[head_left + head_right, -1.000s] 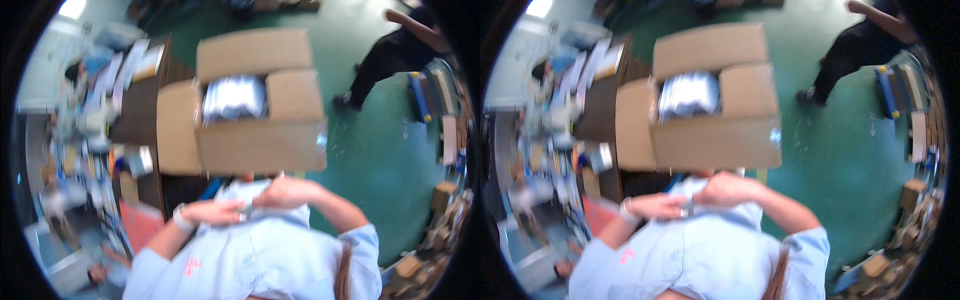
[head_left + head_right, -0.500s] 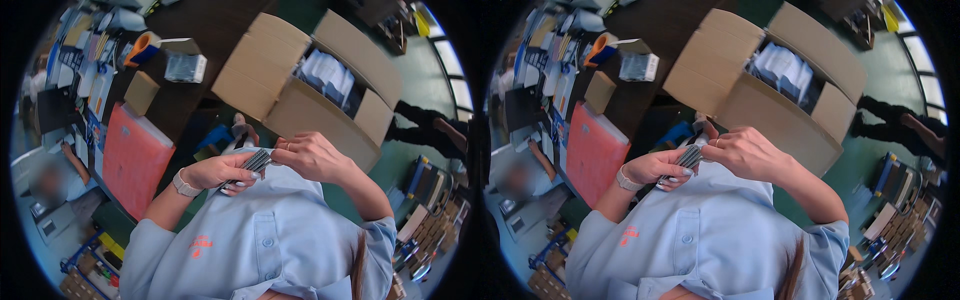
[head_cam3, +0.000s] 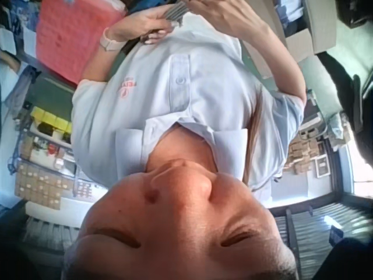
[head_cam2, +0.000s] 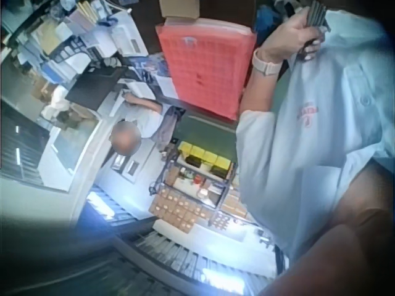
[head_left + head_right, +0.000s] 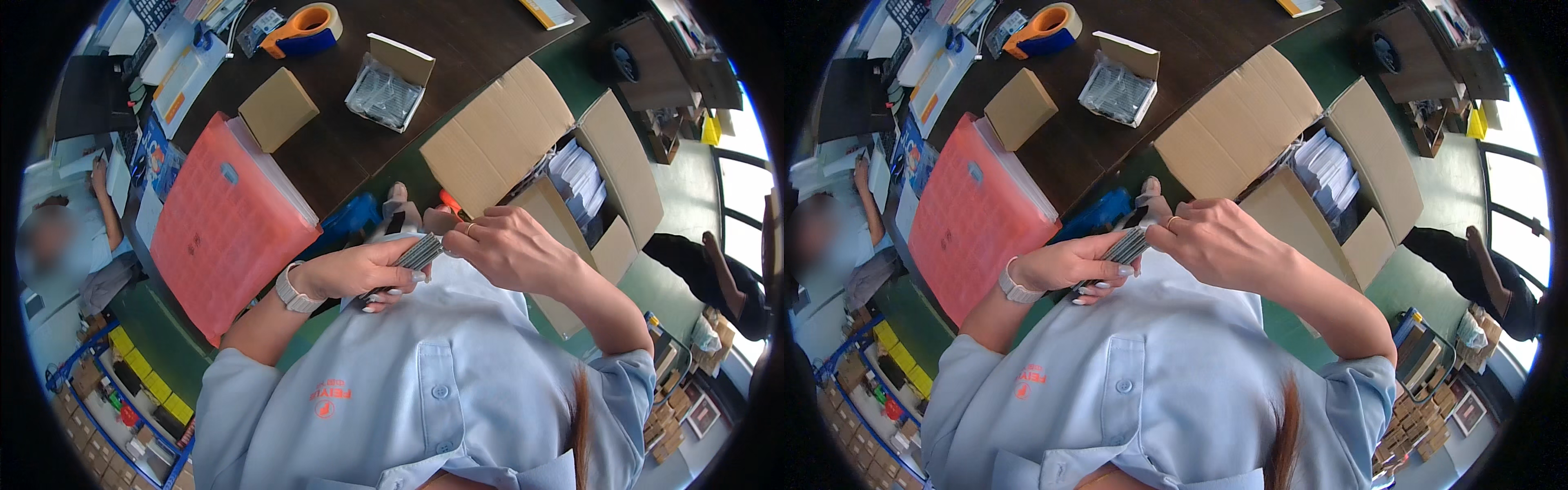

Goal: The person holds a bundle of small cylindrical metal rods and repeatedly picks up individual rods to insert them into the bundle, aligning them by hand. The person continues to adjust and add rods to the bundle throughout the clip.

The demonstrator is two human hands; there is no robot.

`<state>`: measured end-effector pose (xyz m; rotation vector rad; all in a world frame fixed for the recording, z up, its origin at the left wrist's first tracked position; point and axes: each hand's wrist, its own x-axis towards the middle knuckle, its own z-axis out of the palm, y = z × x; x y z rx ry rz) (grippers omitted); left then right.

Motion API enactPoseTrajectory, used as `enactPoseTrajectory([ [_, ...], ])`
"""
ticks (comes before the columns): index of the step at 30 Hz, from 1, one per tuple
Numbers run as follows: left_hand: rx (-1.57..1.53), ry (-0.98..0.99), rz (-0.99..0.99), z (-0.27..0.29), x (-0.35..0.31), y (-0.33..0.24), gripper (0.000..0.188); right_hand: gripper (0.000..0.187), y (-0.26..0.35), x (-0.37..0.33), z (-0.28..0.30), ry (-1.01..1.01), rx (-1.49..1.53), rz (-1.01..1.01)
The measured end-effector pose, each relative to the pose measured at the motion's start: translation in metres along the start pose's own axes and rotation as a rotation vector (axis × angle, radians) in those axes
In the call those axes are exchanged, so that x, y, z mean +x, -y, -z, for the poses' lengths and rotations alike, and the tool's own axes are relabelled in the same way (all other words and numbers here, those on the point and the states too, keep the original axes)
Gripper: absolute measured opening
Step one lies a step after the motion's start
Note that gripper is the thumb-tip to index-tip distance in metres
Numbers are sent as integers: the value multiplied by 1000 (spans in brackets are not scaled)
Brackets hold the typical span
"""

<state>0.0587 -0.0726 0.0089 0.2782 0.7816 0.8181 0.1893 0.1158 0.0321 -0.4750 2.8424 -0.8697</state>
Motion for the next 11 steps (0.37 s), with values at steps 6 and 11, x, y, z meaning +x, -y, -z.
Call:
enactPoseTrajectory([
  [6,-156,-100,-75,-12,10,-3,14,19,-5,-5,-4,-73,-82,-109],
  [11,-347,34,-159,-14,27,0,20,35,-15,-17,-18,-159,76,-228],
])
